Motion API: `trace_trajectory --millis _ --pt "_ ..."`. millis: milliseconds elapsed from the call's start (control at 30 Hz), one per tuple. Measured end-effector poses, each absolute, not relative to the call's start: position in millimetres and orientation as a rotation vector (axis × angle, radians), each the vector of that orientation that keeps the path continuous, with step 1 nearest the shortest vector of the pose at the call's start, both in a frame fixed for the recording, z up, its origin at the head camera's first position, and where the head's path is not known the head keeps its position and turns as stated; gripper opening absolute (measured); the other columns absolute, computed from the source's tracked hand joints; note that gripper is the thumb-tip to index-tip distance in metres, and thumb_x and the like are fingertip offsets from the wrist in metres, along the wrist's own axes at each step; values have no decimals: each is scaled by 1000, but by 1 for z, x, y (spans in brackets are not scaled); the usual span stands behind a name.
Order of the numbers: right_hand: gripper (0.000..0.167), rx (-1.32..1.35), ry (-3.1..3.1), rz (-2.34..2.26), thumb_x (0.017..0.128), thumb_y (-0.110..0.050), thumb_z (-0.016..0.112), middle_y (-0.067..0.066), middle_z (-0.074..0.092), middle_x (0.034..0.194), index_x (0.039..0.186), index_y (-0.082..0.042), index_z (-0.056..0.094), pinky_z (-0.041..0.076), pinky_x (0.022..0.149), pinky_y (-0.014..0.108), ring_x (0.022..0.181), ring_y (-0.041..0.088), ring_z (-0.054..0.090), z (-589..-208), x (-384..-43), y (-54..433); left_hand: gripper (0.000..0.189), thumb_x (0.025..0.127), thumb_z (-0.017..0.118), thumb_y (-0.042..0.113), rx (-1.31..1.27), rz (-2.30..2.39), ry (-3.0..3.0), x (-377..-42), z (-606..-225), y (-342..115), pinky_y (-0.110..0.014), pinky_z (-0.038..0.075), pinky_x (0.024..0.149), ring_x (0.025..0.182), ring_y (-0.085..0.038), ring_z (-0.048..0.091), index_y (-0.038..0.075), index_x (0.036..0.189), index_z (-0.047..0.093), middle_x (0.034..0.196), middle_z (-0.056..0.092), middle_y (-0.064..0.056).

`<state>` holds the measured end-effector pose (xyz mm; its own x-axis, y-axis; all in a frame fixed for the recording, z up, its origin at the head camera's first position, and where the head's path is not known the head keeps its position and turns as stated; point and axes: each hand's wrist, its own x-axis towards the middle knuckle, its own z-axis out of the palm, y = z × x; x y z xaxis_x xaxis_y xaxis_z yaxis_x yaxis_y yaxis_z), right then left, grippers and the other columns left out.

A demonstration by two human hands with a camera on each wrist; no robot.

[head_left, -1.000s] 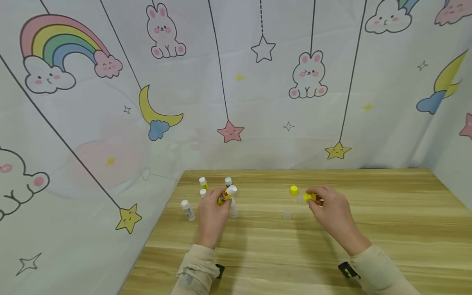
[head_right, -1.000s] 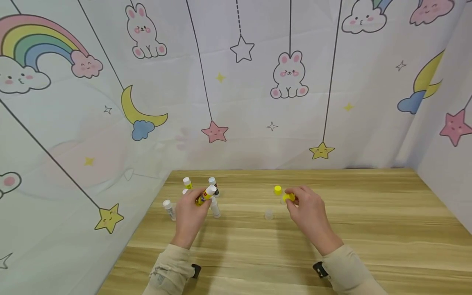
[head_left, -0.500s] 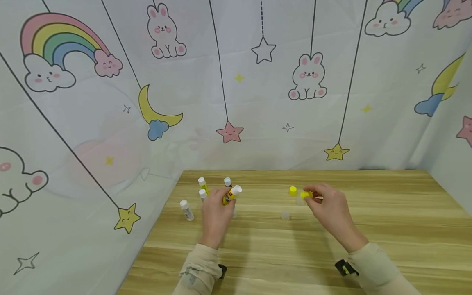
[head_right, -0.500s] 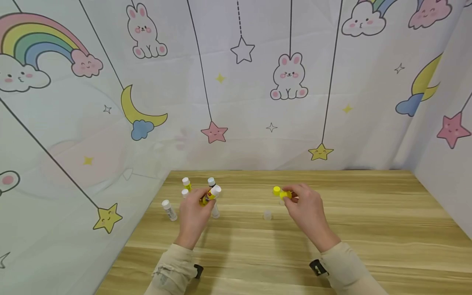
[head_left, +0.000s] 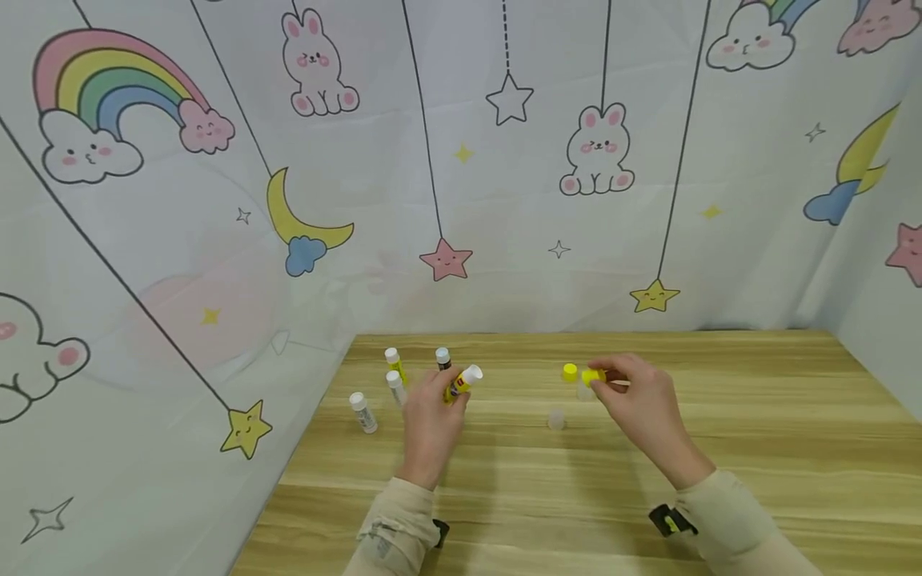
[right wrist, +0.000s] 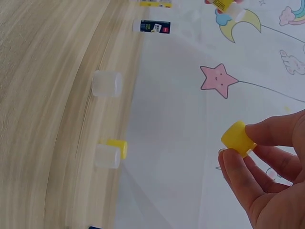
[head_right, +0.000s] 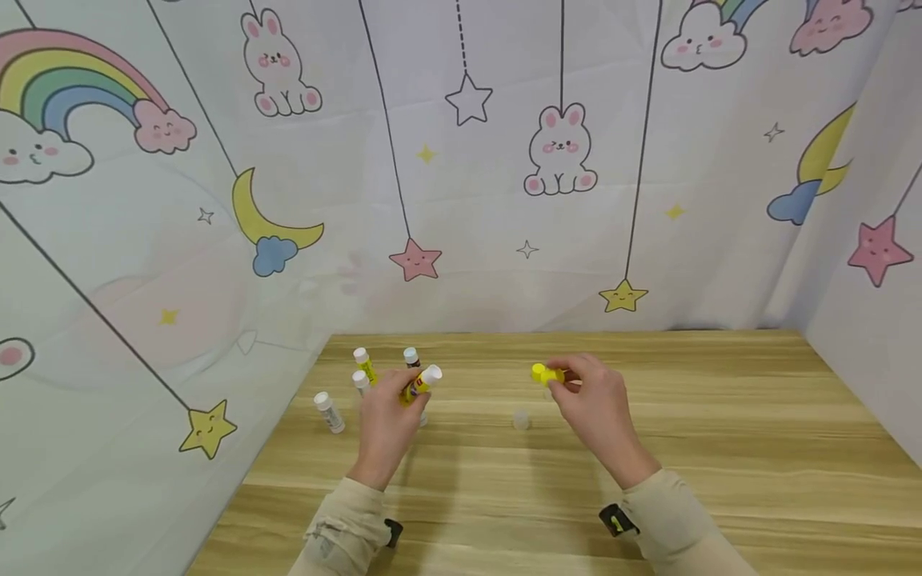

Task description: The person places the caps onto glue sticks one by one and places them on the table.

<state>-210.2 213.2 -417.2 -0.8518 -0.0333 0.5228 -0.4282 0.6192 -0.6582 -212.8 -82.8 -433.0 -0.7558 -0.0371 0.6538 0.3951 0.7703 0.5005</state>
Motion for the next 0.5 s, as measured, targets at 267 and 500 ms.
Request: trace_trajectory --millis 267,500 --pt "24 369 -2358 1162 86 -1 78 4 70 105 109 -10 74 59 73 30 91 21 69 -420 -212 212 37 73 89 1 -281 -822 -2299 -211 -433 -78 -43 57 76 88 -23 70 7 107 73 98 72 -8" --pt "25 380 -2337 1178 86 -1 78 5 71 106 109 -10 74 59 73 32 91 23 70 -420 -214 212 35 74 88 2 -289 -803 -2312 -210 -432 -74 -42 57 75 86 -23 69 8 105 73 96 72 -7"
